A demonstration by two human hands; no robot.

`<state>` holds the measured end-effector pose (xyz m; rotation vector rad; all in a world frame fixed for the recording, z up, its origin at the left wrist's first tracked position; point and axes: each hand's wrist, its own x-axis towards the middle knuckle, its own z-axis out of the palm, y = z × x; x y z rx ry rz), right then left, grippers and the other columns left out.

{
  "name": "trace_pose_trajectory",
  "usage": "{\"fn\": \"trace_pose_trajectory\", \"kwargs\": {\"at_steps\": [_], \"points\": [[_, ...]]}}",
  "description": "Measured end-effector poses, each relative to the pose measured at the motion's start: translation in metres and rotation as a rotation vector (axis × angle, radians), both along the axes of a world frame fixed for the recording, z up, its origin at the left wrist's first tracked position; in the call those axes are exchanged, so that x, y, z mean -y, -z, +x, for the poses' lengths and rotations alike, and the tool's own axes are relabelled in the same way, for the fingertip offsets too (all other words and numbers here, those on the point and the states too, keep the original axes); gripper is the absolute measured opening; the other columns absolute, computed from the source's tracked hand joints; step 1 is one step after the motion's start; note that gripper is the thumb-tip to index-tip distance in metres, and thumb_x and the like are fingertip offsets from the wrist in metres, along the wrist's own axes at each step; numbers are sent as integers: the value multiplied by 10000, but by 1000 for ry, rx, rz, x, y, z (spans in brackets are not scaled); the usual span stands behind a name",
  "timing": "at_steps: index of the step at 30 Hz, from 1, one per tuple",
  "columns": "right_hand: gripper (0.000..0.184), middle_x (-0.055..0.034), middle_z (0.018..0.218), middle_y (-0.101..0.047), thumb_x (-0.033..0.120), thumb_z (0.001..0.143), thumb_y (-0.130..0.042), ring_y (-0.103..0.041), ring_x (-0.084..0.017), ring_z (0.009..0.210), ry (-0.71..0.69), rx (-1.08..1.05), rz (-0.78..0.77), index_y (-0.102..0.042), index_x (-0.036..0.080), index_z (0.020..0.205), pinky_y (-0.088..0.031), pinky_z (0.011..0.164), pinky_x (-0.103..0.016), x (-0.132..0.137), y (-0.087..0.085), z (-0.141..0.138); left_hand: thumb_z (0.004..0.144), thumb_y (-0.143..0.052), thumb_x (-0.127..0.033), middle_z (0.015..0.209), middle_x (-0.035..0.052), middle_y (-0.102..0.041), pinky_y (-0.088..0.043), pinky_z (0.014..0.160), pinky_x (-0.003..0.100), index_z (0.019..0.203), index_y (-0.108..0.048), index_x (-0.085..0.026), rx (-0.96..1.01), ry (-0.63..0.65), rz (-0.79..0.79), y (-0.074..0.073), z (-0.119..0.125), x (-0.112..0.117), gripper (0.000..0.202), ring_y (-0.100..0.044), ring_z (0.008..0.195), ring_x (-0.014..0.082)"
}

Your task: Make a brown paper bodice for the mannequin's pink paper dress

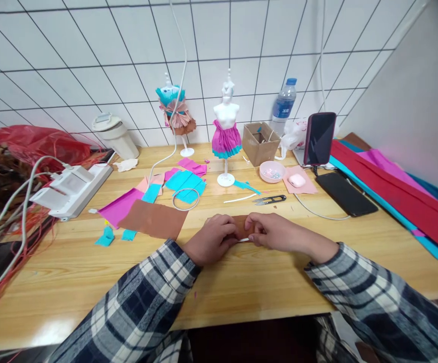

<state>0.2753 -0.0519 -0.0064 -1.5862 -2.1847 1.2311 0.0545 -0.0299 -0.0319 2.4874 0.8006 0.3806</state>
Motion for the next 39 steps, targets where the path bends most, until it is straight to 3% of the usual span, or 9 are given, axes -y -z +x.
{"fn": "trace_pose_trajectory", "kwargs": {"at_steps": [11,20,27,30,34,39], "points": [[126,49,656,-655,128,775,-546,-577,-125,608,-37,69,55,-509,212,862,-356,598,-240,3,-3,2,953,-471,-275,1081,67,-603,-412,900,376,1074,-705,-282,-49,17,14,0,-2,0,263,-527,1016,216],[124,46,675,-630,120,768,-550,-544,-121,617,-39,121,96,-483,213,816,-313,575,-234,4,-2,6,951,-477,-269,1069,68,-602,-417,894,370,1134,-660,-258,-28,16,3,-2,-4,-2,260,-534,988,207],[107,65,637,-577,196,860,-527,-508,-115,583,114,81,335,-564,227,955,-299,559,-231,13,-4,7,949,-488,-258,1099,57,-602,-405,885,382,1160,-649,-290,-77,-11,50,-4,-9,-2,267,-537,1017,216],[210,29,725,-619,175,876,-514,-556,-132,677,5,96,463,-644,255,1020,-330,600,-242,23,3,3,955,-481,-277,1093,56,-596,-407,884,382,1156,-647,-287,-76,-11,56,-4,-10,-2,261,-535,1013,215],[365,-11,803,-625,163,900,-489,-565,-168,747,-217,303,683,-669,339,1164,-327,620,-282,33,13,2,962,-478,-309,1092,53,-596,-413,883,372,1142,-652,-288,-74,-19,44,-3,-10,-2,251,-540,1007,206],[390,-19,788,-634,179,907,-524,-557,-182,724,-334,483,764,-630,314,1257,-323,593,-307,40,18,9,957,-488,-309,1093,50,-599,-419,878,374,1144,-651,-291,-74,-33,50,-3,-10,-1,249,-547,1007,207]]}}
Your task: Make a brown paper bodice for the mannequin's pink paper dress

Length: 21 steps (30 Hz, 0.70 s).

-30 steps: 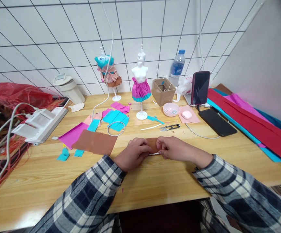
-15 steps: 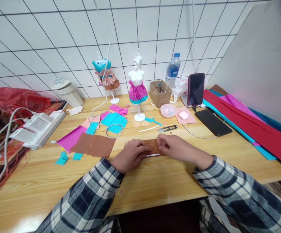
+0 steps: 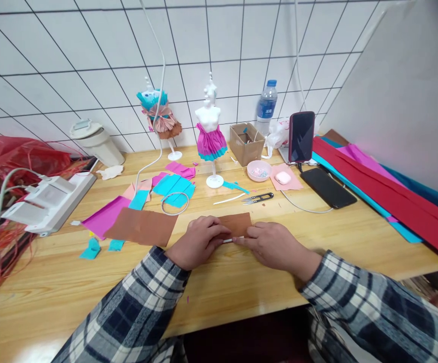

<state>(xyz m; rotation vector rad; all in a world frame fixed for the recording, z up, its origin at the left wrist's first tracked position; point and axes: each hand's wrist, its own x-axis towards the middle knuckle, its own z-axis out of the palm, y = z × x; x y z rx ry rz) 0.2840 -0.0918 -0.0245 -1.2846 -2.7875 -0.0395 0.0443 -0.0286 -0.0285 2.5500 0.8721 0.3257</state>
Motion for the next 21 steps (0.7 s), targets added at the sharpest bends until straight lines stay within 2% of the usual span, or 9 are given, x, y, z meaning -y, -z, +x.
{"fn": "trace_pose_trajectory", "kwargs": {"at_steps": [3,7,12,14,16,19,21], "points": [[391,-22,788,-645,186,903,-523,-569,-184,729,24,-6,25,-634,299,1260,-342,607,-313,4,3,7,946,-501,-285,1093,50,-601,-421,875,378,1152,-647,-296,0,0,5,1,-1,-1,252,-548,1012,211],[374,-17,782,-658,172,879,-505,-593,-180,732,115,-78,-16,-689,303,1178,-353,602,-303,8,5,14,929,-521,-262,1086,53,-609,-426,872,387,1142,-652,-295,-2,-1,13,3,0,1,252,-555,1006,216],[393,6,791,-694,136,849,-492,-623,-157,724,209,-325,-58,-710,310,1126,-389,615,-269,-9,-9,13,973,-419,-278,1081,69,-648,-467,888,364,1181,-626,-254,111,-14,4,-6,-3,-5,295,-587,1012,204],[386,6,856,-719,143,861,-482,-639,-150,757,277,-475,-15,-709,304,1129,-417,657,-255,-28,-17,9,986,-374,-296,1079,79,-663,-467,927,362,1166,-626,-224,198,-93,55,-13,-17,-17,319,-593,1034,202],[352,-6,925,-732,140,855,-485,-651,-149,809,315,-589,38,-736,279,1058,-437,708,-247,-49,-20,4,967,-412,-355,1087,76,-668,-448,963,389,1094,-658,-224,206,-246,181,-18,-41,-33,306,-587,1061,223],[361,-25,918,-733,108,833,-469,-656,-161,810,351,-586,82,-745,244,1023,-443,706,-253,-72,-11,-3,917,-476,-421,1092,87,-673,-424,971,436,1080,-669,-216,45,-436,308,-19,-81,-57,325,-580,1067,264],[325,-19,883,-735,126,817,-496,-660,-184,831,303,-503,57,-756,248,968,-441,707,-268,-79,0,-4,894,-497,-449,1114,83,-665,-423,957,430,1055,-680,-223,-92,-489,298,-16,-99,-66,332,-570,1076,273]]}}
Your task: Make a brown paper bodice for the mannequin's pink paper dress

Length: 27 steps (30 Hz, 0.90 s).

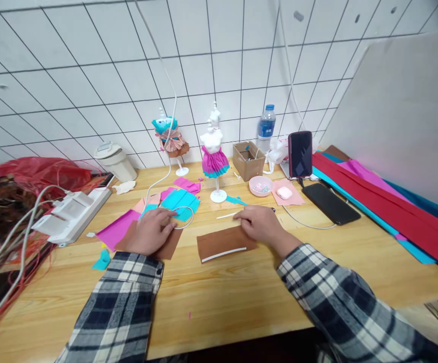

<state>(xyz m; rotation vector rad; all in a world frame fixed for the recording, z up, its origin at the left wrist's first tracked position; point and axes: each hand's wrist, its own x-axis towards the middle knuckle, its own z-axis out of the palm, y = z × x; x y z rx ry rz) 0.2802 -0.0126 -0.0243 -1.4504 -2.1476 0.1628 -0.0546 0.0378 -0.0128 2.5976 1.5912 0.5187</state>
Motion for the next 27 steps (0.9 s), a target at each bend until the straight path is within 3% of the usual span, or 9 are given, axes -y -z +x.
{"fn": "trace_pose_trajectory", "kwargs": {"at_steps": [4,10,14,17,22,27], "points": [[310,-8,914,-746,129,816,-502,-662,-183,885,-38,33,-27,-755,254,943,-445,749,-270,-1,13,6,895,-492,-475,1128,51,-655,-396,932,407,980,-696,-261,-98,-15,-122,4,-1,-1,308,-556,1085,259],[329,-9,971,-745,117,830,-482,-670,-164,900,-5,20,-69,-745,245,981,-456,765,-266,-2,10,12,873,-530,-415,1044,42,-674,-342,927,421,913,-661,-236,-75,16,-181,0,17,7,225,-566,1035,253],[323,-4,953,-743,107,828,-488,-673,-162,875,-21,6,-70,-740,246,973,-465,750,-264,-3,9,9,939,-412,-397,931,49,-682,-401,866,385,891,-575,-204,108,-31,-190,-1,23,12,257,-584,918,230],[326,-25,934,-724,133,866,-471,-658,-169,837,-14,-45,-34,-703,241,1068,-470,729,-277,0,6,4,969,-367,-401,936,53,-703,-430,870,374,906,-507,-211,316,-52,-144,-3,33,23,244,-594,902,215],[279,-62,906,-667,281,897,-546,-609,-198,839,-59,-340,135,-596,186,1154,-477,782,-336,21,-5,-19,985,-375,-332,941,58,-737,-493,858,351,1121,-473,-209,589,81,-151,2,70,53,208,-675,895,186],[300,-55,953,-647,369,850,-646,-589,-187,821,-80,-593,118,-537,207,1078,-491,735,-320,39,-8,-45,966,-423,-247,1034,76,-728,-508,860,363,1186,-501,-241,551,238,-80,11,100,76,233,-674,972,201]]}}
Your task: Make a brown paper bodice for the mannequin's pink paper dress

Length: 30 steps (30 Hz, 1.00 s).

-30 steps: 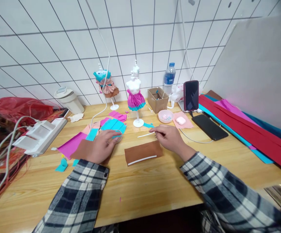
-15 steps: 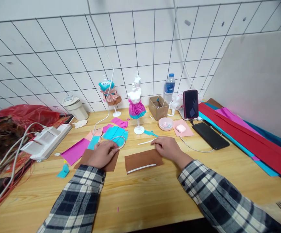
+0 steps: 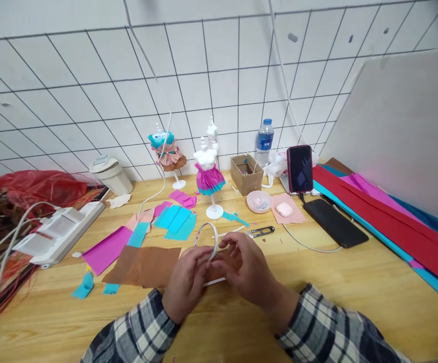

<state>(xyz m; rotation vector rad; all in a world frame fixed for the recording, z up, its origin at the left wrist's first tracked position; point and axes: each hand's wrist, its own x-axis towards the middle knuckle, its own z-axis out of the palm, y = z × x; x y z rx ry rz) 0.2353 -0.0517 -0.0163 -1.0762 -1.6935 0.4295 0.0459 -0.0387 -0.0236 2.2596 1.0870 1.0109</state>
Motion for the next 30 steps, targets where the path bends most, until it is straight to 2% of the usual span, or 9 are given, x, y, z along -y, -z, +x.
{"fn": "trace_pose_trajectory", "kwargs": {"at_steps": [8,11,15,18,21,25,30], "points": [[118,-10,805,-634,342,869,-634,-571,-175,747,17,-20,-104,-587,239,902,-452,687,-305,3,4,-3,920,-483,-150,941,24,-719,-512,739,308,1155,-539,-266,-106,9,175,-8,5,4,268,-655,815,172],[125,-8,781,-634,353,870,-631,-567,-173,722,2,-26,-158,-584,237,867,-447,667,-302,2,4,-3,928,-474,-151,907,20,-728,-501,732,311,1154,-533,-252,-150,13,220,-9,5,3,254,-654,756,162],[167,-8,751,-631,344,882,-614,-574,-174,730,-16,20,-135,-557,227,777,-447,669,-304,1,7,-3,951,-453,-177,886,23,-737,-491,703,314,1148,-531,-236,-193,-3,240,-11,8,4,220,-663,710,161],[155,-7,832,-649,342,851,-658,-579,-156,710,15,-73,-152,-559,232,895,-478,672,-295,2,11,-4,960,-451,-194,889,13,-745,-488,678,307,1132,-537,-241,-199,-15,253,-13,10,5,198,-664,685,155],[240,-9,882,-660,335,839,-675,-590,-152,702,22,-104,-185,-567,246,1035,-499,686,-295,4,13,-6,968,-440,-212,913,20,-751,-490,665,311,1135,-541,-241,-207,-33,259,-14,10,8,197,-670,688,160],[107,0,788,-652,321,861,-635,-594,-152,673,-13,-72,-216,-584,238,905,-491,674,-289,4,11,-7,973,-433,-232,903,35,-755,-492,678,328,1143,-551,-232,-234,-46,241,-11,8,8,208,-682,697,170],[140,24,682,-604,316,862,-620,-570,-138,613,-40,-43,-250,-536,230,791,-451,588,-259,3,11,-5,968,-447,-208,857,20,-751,-477,696,328,1153,-545,-236,-260,-20,237,-9,6,7,212,-685,702,166]]}}
